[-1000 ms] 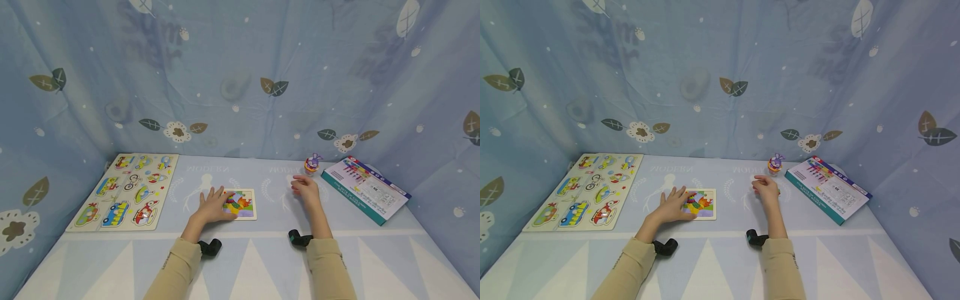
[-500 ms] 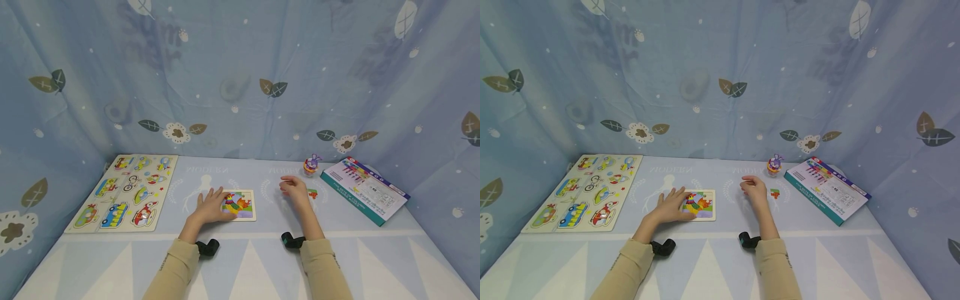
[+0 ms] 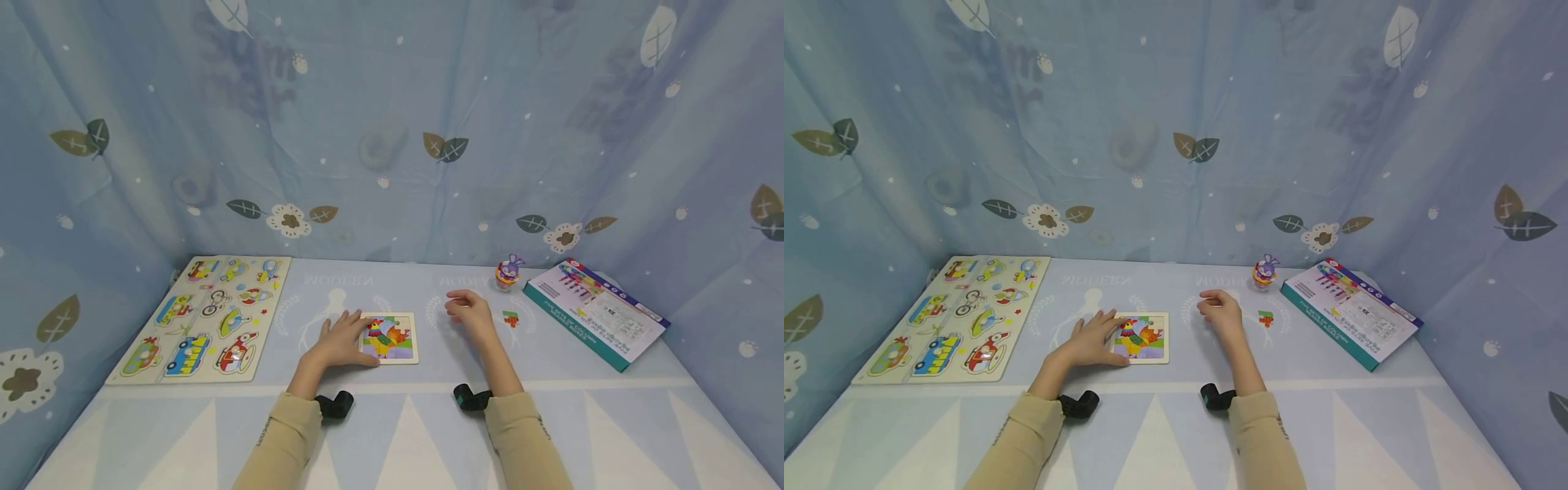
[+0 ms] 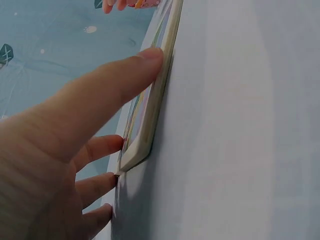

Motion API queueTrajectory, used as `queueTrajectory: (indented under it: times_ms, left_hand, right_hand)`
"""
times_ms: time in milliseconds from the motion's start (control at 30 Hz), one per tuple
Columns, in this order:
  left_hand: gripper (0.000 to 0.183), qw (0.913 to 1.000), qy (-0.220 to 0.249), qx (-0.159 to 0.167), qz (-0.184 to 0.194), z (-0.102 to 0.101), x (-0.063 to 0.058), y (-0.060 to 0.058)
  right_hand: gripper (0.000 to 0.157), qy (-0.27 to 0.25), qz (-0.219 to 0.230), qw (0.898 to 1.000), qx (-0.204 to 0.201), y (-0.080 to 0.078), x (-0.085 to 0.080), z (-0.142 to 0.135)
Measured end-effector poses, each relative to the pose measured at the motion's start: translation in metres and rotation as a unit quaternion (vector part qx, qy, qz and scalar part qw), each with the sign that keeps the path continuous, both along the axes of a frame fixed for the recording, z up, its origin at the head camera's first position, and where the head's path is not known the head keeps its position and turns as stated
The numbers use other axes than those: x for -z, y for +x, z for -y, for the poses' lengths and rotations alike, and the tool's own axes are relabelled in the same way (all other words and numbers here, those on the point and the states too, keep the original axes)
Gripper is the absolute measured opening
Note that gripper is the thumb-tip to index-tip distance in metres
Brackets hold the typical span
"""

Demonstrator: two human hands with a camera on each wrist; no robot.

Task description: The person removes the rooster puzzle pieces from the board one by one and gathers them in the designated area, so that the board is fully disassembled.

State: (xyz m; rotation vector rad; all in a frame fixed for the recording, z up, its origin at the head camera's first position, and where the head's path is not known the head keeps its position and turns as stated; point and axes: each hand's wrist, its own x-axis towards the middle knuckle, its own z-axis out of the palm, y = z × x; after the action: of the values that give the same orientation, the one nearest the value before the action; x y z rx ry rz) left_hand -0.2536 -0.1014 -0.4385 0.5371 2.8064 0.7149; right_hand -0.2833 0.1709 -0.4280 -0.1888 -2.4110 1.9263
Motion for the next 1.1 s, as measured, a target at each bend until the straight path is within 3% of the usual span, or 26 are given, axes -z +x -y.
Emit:
queueTrajectory:
  times_ms: [500,800,1100]
  left_hand:
    - [0.086,1.0,0.0,-0.002,-0.004,0.002,0.001,-0.001]
    - [0.086,1.0,-0.003,-0.005,0.001,-0.001,0.002,-0.002]
    - [0.086,0.9999,-0.01,-0.007,0.004,-0.001,0.001,-0.001]
  right_hand:
    - [0.027,0.034,0.002,0.998,-0.056,-0.002,0.007,0.035]
    - [0.023,0.048,0.002,0.996,-0.069,0.0,0.01,0.054]
    - [0.016,0.154,0.002,0.983,-0.095,-0.001,0.017,0.066]
